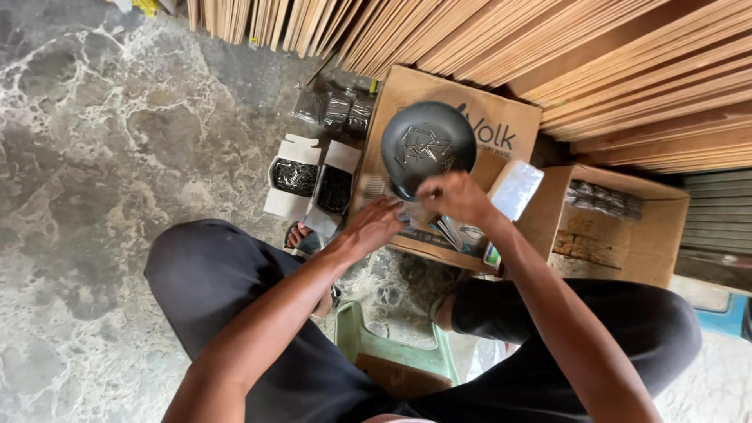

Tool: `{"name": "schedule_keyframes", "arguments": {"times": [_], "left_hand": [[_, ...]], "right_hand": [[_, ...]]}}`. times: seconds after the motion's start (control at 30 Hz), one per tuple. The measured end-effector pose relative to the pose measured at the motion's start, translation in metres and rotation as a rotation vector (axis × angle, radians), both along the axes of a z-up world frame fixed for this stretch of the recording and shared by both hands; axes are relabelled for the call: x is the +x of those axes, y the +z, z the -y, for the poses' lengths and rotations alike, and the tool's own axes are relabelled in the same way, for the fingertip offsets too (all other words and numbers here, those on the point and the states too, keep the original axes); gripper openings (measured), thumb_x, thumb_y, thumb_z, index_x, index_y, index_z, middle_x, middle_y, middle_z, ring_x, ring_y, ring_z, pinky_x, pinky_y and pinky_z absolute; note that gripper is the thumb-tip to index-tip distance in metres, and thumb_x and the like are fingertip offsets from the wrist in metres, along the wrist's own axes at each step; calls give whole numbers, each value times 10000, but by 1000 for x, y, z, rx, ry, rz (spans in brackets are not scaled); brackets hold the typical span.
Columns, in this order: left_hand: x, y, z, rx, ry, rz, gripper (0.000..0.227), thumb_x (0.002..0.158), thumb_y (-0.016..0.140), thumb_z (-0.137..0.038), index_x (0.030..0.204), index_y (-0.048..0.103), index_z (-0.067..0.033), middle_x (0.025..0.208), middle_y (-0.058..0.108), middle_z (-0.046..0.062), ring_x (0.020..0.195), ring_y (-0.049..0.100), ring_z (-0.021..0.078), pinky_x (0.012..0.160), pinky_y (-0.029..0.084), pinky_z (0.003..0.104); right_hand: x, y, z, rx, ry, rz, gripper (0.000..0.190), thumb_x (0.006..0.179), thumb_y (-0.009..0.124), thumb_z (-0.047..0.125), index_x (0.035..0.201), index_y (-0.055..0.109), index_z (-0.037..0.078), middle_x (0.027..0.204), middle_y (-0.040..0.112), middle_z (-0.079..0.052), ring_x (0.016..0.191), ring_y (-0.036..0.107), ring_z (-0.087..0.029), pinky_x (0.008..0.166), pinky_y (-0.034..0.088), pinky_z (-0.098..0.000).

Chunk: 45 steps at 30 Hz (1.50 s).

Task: The person sits on a low stool and repeatedly picks nails from a metal bowl, placing them into small plastic bags. The person then seals the bags and sets them aside on a cardboard box.

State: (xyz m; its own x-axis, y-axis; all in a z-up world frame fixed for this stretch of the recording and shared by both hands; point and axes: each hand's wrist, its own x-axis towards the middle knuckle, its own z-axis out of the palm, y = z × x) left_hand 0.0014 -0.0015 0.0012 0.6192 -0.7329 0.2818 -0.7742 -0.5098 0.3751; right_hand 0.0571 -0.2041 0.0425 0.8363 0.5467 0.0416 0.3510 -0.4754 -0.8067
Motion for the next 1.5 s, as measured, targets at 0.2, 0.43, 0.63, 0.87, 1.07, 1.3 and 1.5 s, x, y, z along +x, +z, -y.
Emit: {"name": "schedule_keyframes", "arguments": {"times": [0.2, 0.43, 0.63, 0.87, 1.07, 1.3, 1.5], "left_hand": [[-4, -37, -2, 55, 71, -329, 216, 866, 431, -178, 692, 558, -173, 953, 573, 16, 975, 495, 189, 877, 339, 339], [2, -45, -5, 98, 33, -110, 254, 865, 485, -172, 666, 602, -67, 914, 603, 114, 982, 508, 254, 833, 384, 385], [1, -33, -4, 68, 41, -88, 287, 859, 474, -151, 607, 577, -58, 917, 593, 111, 908, 494, 244, 758, 384, 371], [0, -4, -5, 231, 50, -89, 262, 837, 478, -70, 603, 592, -44, 938, 589, 100, 928, 473, 228, 765, 376, 352], [-1, 3, -4, 227, 30, 24, 225, 792, 529, -72, 578, 586, -36, 889, 578, 133, 883, 477, 253, 741, 384, 375], [-1, -1, -3, 196, 35, 8, 214, 782, 522, -37, 581, 593, -18, 890, 572, 138, 877, 482, 250, 738, 382, 377], [0, 22, 0, 172, 45, 26, 201, 761, 542, -5, 569, 599, -14, 834, 593, 140, 842, 506, 253, 732, 396, 370]], "right_hand": [[-38, -20, -1, -174, 111, -128, 78, 736, 648, 134, 810, 674, 130, 743, 686, -69, 695, 669, -252, 619, 534, -366], [-51, -46, -12, -432, 112, 98, 93, 823, 583, 130, 863, 658, 90, 764, 657, -88, 649, 657, -238, 558, 533, -335], [-55, -105, -10, -479, 144, 364, 102, 811, 550, 164, 787, 637, 117, 680, 587, -50, 619, 618, -232, 478, 511, -336], [-60, -100, -15, -511, 136, 449, 117, 799, 507, 130, 738, 606, 118, 642, 545, -60, 604, 599, -253, 475, 495, -349], [-61, -97, -15, -525, 112, 413, 100, 747, 507, 110, 682, 581, 94, 619, 529, -70, 570, 570, -262, 459, 482, -373], [-59, -67, -22, -484, 32, 205, 106, 796, 535, 108, 788, 641, 108, 690, 603, -86, 619, 630, -296, 531, 517, -414], [-44, -48, -24, -332, -71, -96, 57, 787, 637, 94, 823, 674, 119, 757, 678, -57, 678, 670, -234, 580, 541, -325]]}}
